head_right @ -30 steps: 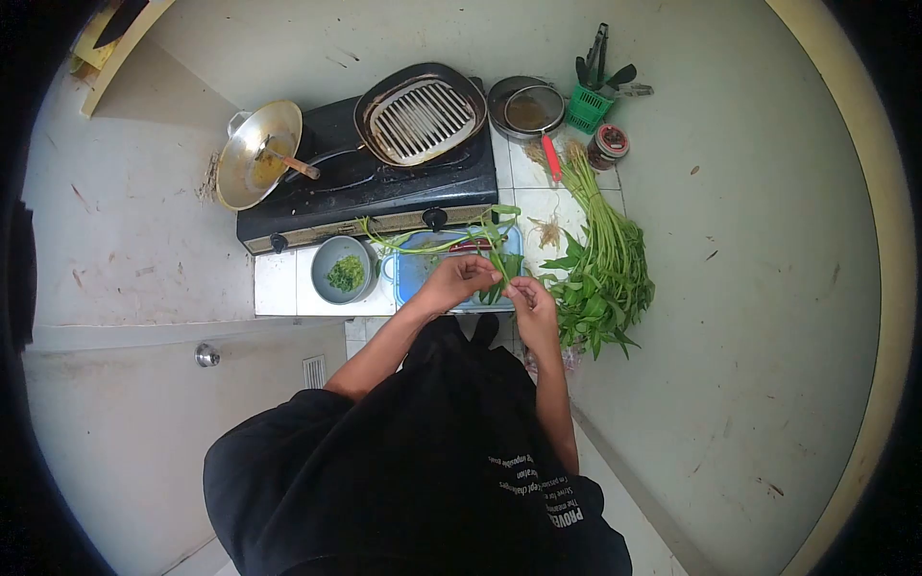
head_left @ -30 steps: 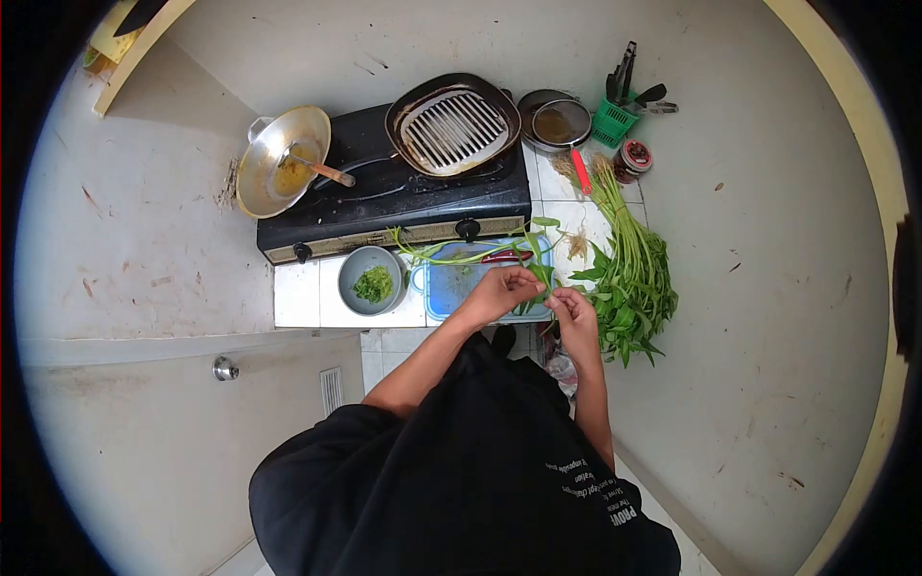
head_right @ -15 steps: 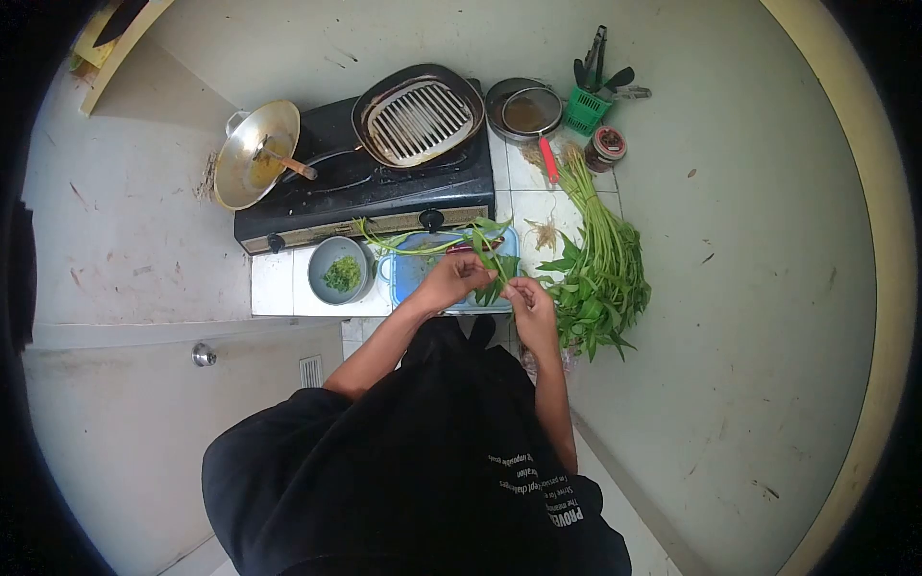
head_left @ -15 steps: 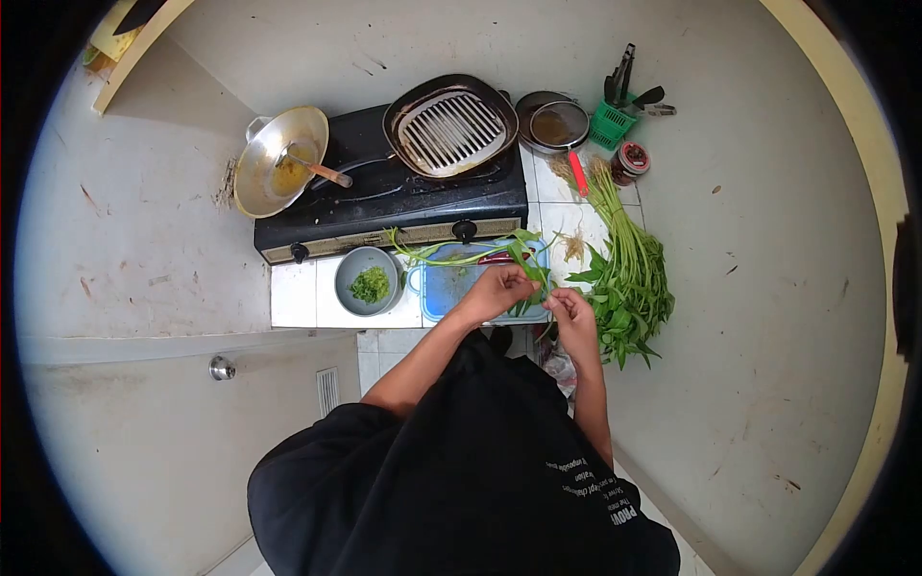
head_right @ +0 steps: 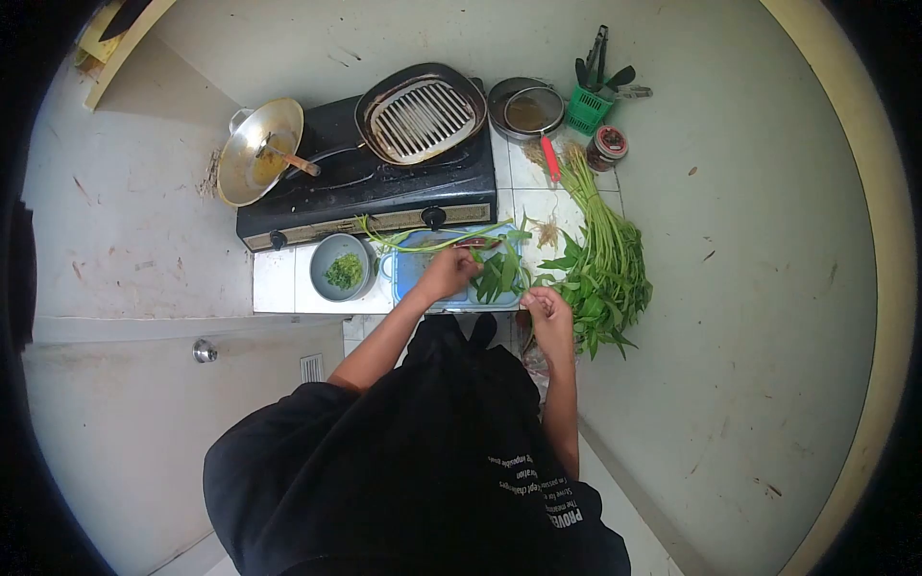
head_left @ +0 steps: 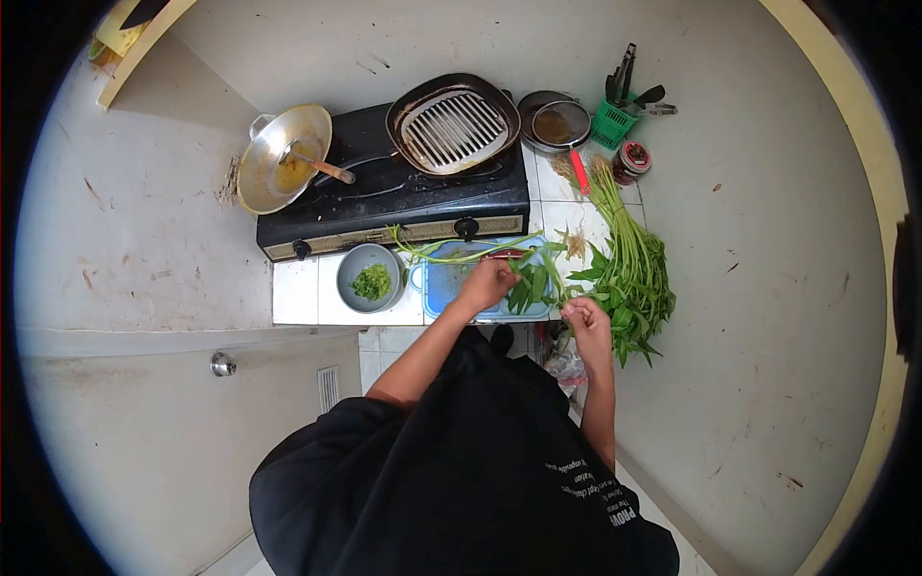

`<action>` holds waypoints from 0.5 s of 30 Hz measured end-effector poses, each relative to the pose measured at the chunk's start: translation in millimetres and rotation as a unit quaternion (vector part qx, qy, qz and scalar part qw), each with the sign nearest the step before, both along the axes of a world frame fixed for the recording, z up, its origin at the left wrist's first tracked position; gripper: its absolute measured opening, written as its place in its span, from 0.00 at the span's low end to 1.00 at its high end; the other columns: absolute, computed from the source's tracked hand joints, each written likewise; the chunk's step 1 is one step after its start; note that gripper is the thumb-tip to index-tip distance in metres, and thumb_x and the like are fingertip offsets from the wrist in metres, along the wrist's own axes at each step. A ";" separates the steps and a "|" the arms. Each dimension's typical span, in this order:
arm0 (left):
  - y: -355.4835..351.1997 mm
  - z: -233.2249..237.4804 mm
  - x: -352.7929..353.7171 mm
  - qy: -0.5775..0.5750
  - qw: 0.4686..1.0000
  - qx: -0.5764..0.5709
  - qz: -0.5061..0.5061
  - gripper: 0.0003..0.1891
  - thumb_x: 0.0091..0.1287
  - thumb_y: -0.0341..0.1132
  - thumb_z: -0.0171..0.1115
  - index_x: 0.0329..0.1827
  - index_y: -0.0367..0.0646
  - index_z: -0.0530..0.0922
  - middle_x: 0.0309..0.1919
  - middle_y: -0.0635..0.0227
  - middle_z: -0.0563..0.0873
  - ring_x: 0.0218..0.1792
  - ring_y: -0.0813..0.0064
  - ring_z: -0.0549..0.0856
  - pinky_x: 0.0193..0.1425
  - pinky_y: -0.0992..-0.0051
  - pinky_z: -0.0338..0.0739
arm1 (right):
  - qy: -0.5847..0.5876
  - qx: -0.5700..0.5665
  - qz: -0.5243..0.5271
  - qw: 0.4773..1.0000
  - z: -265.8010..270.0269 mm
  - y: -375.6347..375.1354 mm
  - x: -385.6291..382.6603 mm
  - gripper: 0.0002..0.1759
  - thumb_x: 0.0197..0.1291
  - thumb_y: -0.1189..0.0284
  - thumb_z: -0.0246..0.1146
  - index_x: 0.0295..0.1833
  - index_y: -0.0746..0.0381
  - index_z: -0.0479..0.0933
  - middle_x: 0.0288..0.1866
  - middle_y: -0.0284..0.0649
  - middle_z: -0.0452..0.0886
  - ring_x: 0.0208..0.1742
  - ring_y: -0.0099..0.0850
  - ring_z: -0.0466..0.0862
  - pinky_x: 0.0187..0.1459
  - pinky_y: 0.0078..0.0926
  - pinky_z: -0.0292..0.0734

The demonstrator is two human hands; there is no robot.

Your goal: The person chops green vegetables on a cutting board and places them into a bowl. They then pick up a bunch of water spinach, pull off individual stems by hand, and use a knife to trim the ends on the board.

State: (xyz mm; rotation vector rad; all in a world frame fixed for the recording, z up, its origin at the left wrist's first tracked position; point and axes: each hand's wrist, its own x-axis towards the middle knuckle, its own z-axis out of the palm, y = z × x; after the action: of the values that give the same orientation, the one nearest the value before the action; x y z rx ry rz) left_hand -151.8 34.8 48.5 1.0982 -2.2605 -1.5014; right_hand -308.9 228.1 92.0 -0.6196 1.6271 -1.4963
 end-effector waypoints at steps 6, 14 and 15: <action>23.3 -40.3 -19.4 -0.022 0.999 -0.043 -0.020 0.15 0.64 0.38 0.71 0.45 0.34 0.85 0.29 0.54 0.88 0.32 0.65 0.89 0.38 0.65 0.81 | 0.070 0.027 -0.039 0.996 -9.5 2.9 7.9 0.08 0.67 0.73 0.66 0.46 0.67 0.80 0.35 0.32 0.84 0.35 0.17 0.79 0.42 0.17 0.74; 22.2 -24.2 -20.0 0.098 0.994 -0.009 0.047 0.22 0.62 0.34 0.74 0.58 0.38 0.81 0.35 0.63 0.87 0.34 0.76 0.85 0.42 0.74 0.80 | 0.148 0.048 -0.072 0.985 -12.8 2.7 17.5 0.07 0.66 0.73 0.67 0.44 0.66 0.80 0.32 0.30 0.81 0.33 0.16 0.75 0.39 0.16 0.72; 22.3 -20.2 -19.6 0.134 0.990 0.014 0.032 0.21 0.63 0.33 0.74 0.58 0.39 0.81 0.35 0.66 0.87 0.34 0.79 0.84 0.43 0.76 0.79 | 0.170 0.056 -0.075 0.981 -10.9 2.5 18.3 0.07 0.65 0.74 0.67 0.43 0.67 0.81 0.31 0.35 0.83 0.32 0.21 0.79 0.39 0.21 0.74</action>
State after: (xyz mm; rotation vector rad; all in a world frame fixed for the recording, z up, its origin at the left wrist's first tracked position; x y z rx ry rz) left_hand -171.4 57.1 28.4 0.9041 -2.0120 -1.5548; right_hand -290.7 230.6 81.2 -0.7334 2.0448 -1.4512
